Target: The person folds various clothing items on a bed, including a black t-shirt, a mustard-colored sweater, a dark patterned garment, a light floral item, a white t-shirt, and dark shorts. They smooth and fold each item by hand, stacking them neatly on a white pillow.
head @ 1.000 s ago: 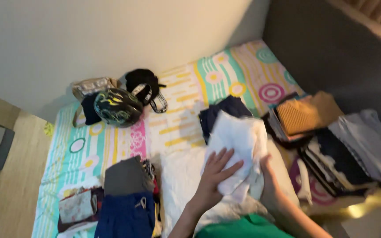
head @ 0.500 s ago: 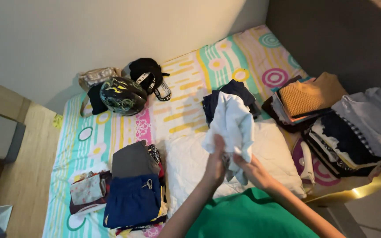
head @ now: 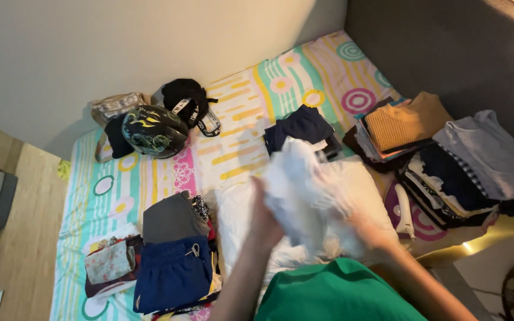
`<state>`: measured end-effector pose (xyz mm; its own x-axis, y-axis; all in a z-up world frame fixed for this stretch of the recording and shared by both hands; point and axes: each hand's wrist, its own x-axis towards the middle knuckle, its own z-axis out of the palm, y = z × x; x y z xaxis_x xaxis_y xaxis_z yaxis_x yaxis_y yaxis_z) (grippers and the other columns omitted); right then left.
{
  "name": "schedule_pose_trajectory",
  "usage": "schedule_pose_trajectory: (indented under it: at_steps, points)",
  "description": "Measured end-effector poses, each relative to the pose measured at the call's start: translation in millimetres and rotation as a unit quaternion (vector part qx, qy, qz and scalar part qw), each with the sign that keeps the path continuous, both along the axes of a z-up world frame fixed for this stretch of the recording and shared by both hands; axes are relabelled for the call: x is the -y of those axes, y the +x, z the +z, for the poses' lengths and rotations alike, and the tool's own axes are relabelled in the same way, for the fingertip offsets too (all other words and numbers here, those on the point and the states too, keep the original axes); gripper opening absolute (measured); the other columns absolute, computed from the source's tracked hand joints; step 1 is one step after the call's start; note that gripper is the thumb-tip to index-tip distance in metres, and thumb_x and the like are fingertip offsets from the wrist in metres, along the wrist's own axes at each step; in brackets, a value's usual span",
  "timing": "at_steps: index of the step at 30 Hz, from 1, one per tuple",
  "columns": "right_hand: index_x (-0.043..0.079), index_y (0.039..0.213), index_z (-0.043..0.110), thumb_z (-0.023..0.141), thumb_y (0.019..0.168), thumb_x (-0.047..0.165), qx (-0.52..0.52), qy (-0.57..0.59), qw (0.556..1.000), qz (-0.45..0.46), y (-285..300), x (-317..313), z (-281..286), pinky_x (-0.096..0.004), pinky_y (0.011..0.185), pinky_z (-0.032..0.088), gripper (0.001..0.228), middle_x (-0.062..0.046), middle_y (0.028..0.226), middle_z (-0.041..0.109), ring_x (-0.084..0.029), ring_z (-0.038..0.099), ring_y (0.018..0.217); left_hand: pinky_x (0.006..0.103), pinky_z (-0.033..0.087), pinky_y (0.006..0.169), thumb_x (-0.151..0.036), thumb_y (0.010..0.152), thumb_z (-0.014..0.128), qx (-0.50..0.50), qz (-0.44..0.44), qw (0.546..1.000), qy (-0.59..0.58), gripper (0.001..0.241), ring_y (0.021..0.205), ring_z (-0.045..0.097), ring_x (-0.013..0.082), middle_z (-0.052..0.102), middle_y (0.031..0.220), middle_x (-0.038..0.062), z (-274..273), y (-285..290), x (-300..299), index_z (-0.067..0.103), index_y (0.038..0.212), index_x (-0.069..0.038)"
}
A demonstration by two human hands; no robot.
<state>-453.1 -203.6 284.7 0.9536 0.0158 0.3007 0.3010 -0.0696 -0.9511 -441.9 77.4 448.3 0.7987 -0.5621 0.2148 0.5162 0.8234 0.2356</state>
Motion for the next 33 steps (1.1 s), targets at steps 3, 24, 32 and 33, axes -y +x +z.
schedule_pose_trajectory:
  at_steps: [3,24,32,33]
  points:
    - [-0.002,0.164,0.012,0.037,0.102,0.064,0.254,-0.328,0.909,0.035,-26.7,-103.9,117.5,-0.061,0.126,-0.007,0.095,-0.03,0.17,0.004,-0.046,-0.004,0.16,0.0406,0.031,0.124,-0.061,0.102,0.041,-0.002,0.077,0.966,0.248,0.082,0.154,0.034,0.0228,0.036,0.168,0.005,-19.4,-28.0,42.0,0.027,0.164,-0.008]
    - [-0.005,0.122,0.068,0.072,0.092,0.025,-0.496,0.258,0.827,0.058,-8.0,-4.8,41.9,-0.046,0.083,0.056,0.042,-0.019,0.107,0.074,-0.031,0.07,0.092,0.0406,0.049,0.114,-0.057,0.105,0.047,-0.108,-0.144,0.937,0.298,0.081,0.14,0.056,0.0264,0.051,0.158,0.014,-62.6,-50.4,20.4,0.031,0.163,-0.003]
    - [0.007,0.122,0.066,0.071,0.09,0.028,-0.343,0.471,0.802,-0.133,-19.8,-9.8,65.8,-0.041,0.092,0.058,0.038,-0.008,0.113,0.074,-0.023,0.071,0.1,0.0455,0.054,0.095,-0.058,0.078,0.069,0.015,-0.126,0.804,0.581,0.101,0.127,0.057,0.0312,0.055,0.146,0.007,-118.0,-32.9,1.8,0.021,0.16,-0.026]
    - [0.009,0.124,0.065,0.071,0.09,0.028,-0.343,0.476,0.795,-0.156,-23.1,-10.0,62.3,-0.042,0.094,0.057,0.04,-0.008,0.117,0.071,-0.023,0.07,0.104,0.0471,0.052,0.095,-0.051,0.079,0.073,-0.049,-0.075,0.822,0.562,0.098,0.122,0.059,0.0378,0.06,0.141,0.015,-146.1,-30.1,-1.7,0.026,0.16,-0.023]
